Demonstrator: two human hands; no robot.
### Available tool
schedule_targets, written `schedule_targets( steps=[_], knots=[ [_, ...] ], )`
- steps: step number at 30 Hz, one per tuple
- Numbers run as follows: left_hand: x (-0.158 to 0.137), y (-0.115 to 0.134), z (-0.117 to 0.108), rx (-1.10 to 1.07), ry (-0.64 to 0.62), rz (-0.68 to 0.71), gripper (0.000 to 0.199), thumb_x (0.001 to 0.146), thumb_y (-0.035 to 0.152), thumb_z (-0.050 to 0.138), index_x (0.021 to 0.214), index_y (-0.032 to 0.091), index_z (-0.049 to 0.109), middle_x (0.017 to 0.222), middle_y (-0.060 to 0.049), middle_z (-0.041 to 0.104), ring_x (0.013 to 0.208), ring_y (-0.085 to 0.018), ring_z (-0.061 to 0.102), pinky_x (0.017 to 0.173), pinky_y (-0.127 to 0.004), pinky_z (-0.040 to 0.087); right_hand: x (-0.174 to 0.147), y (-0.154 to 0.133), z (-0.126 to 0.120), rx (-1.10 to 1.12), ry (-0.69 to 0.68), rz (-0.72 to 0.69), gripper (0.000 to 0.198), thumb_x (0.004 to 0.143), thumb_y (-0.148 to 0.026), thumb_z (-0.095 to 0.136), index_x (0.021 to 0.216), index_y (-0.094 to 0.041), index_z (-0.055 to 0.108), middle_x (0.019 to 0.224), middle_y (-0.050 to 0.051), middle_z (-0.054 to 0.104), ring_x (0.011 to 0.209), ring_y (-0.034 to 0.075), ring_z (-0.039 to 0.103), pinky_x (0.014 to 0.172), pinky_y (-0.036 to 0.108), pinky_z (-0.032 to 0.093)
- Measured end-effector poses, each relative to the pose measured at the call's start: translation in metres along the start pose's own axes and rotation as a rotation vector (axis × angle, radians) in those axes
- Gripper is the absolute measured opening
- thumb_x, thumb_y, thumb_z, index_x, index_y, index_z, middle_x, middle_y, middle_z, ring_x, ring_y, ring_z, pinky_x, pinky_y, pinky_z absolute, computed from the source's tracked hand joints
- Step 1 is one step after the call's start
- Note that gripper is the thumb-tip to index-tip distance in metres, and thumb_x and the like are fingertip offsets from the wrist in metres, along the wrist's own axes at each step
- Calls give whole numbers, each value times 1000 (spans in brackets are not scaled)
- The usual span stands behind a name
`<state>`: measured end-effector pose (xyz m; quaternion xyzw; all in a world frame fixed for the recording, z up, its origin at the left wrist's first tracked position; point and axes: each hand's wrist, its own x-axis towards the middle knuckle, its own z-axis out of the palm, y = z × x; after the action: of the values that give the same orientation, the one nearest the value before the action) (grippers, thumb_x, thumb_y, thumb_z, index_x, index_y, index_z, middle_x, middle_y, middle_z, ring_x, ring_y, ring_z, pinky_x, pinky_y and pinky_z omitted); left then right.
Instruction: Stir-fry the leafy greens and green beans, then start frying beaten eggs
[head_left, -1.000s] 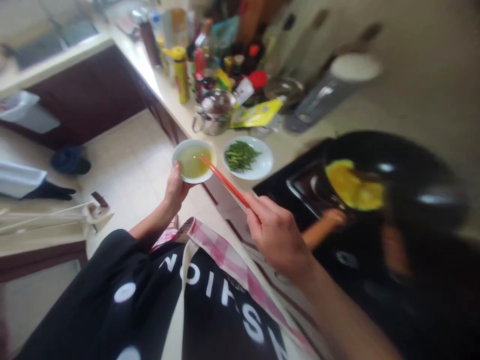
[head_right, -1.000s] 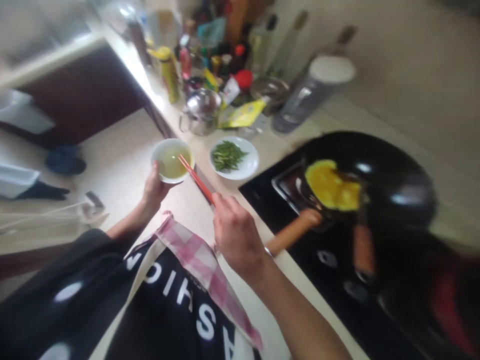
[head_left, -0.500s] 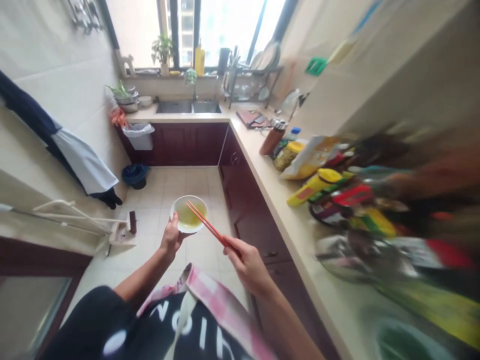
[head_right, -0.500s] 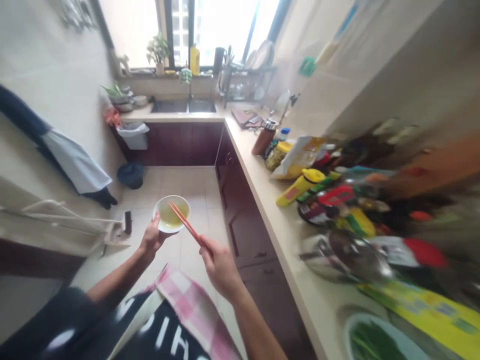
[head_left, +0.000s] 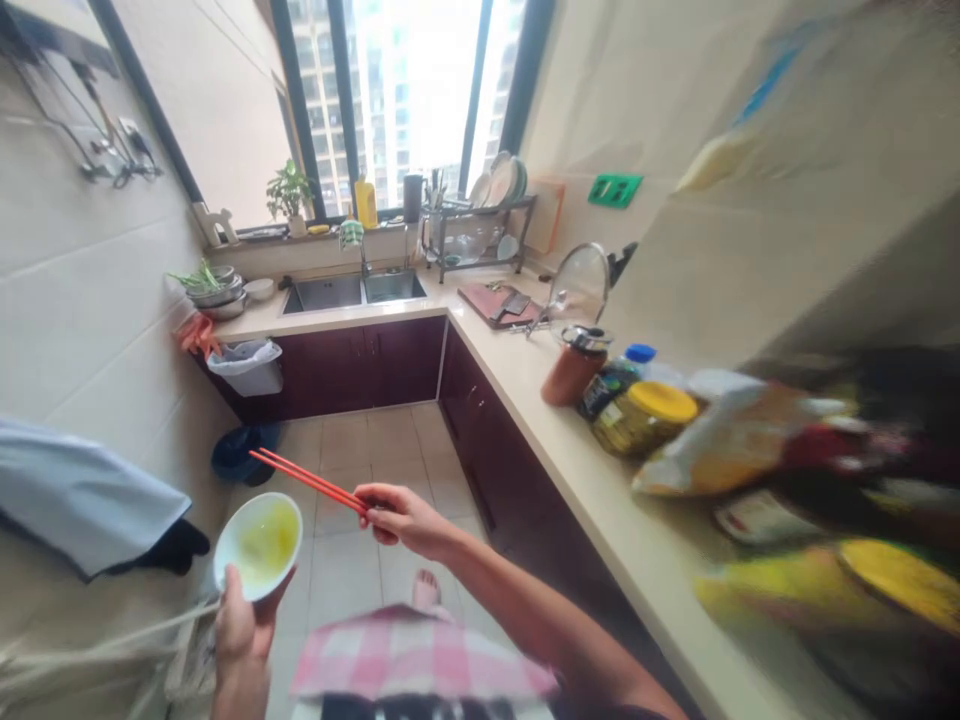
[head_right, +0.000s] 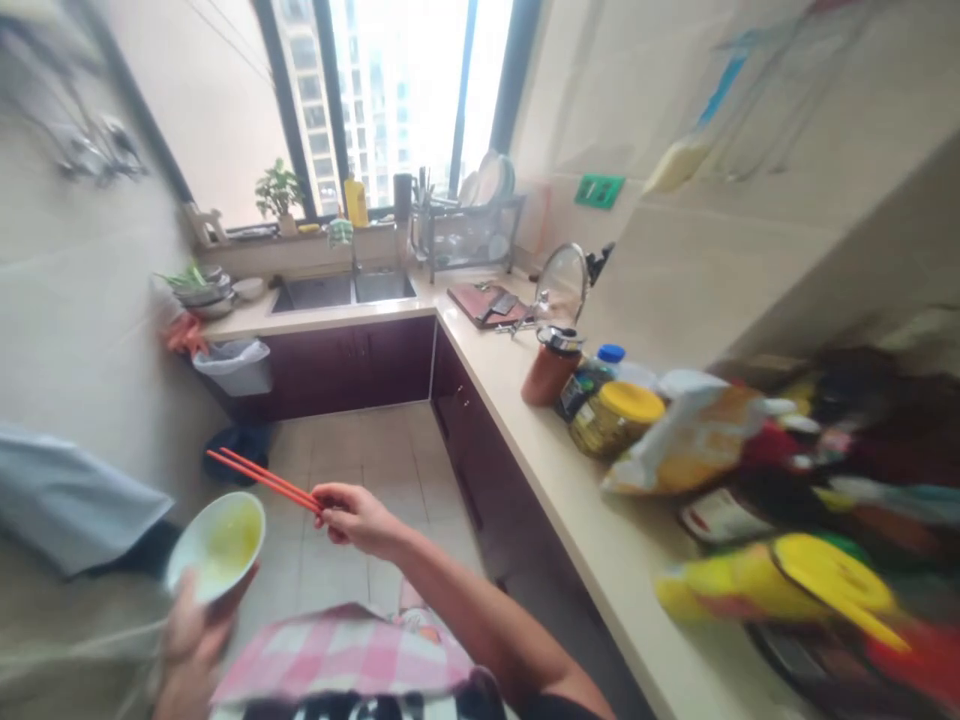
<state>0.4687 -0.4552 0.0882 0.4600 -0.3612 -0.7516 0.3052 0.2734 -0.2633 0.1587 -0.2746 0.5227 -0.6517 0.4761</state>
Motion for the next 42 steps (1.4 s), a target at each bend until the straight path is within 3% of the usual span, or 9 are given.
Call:
schedule_targets(
  steps=[3,7,13,17,20,26,30,35,42],
  knots=[
    [28,19,26,4,164,115,59,83,47,59,141,49,54,145,5,61,145,-32,41,101,-48,57,63,-28,-45,73,-66,56,40,70,-27,66,108,-17,55,76,-4,54,51,3,39,48,19,25],
    [62,24,64,55,273,114,57,80,45,46,131,67,54,135,23,62,144,-24,44,96,-44,60,134,-53,-104,-5,-86,126,28,79,-29,59,104,-17,55,63,-8,42,47,3,27,43,18,16],
    [103,49,147,-141,403,23,44,94,39,48,136,35,61,154,0,52,144,-31,44,100,-44,57,244,-66,-183,-150,49,81,35,80,-48,65,84,-17,50,55,-10,33,45,3,25,42,17,16],
    [174,76,204,-182,384,111,36,100,32,41,124,30,67,135,-7,67,139,-31,52,87,-42,63,338,-83,-245,-122,279,-2,46,74,-51,73,67,-19,41,48,-9,32,42,2,26,41,18,20],
    [238,93,248,-198,373,130,35,102,32,40,124,29,66,128,-8,70,130,-29,60,86,-42,64,405,-108,-303,-97,437,-19,45,87,-51,62,64,-19,38,48,-7,35,41,3,32,42,18,27],
    [353,132,360,-205,249,96,32,101,33,48,124,22,67,120,-12,71,116,-29,68,86,-51,63,512,-169,-418,-62,740,-42,26,100,-35,45,90,-12,54,62,-1,58,48,5,52,45,15,35],
    [420,155,440,-195,161,38,31,101,34,48,122,21,67,120,-12,71,112,-30,69,85,-53,63,588,-201,-482,-33,817,-67,22,102,-32,44,95,-14,53,69,-1,63,46,2,47,41,12,27],
    [503,163,531,-174,86,-6,30,101,35,50,122,21,66,124,-11,70,111,-31,70,88,-56,61,698,-221,-556,118,945,-46,21,105,-30,38,98,-16,51,73,0,62,52,6,60,41,11,36],
    [615,144,635,-162,155,-119,32,98,29,58,128,21,63,120,-12,72,111,-27,71,90,-44,62,815,-229,-617,101,910,90,23,106,-35,32,110,-17,46,72,-1,57,50,9,60,45,16,46]
  ],
)
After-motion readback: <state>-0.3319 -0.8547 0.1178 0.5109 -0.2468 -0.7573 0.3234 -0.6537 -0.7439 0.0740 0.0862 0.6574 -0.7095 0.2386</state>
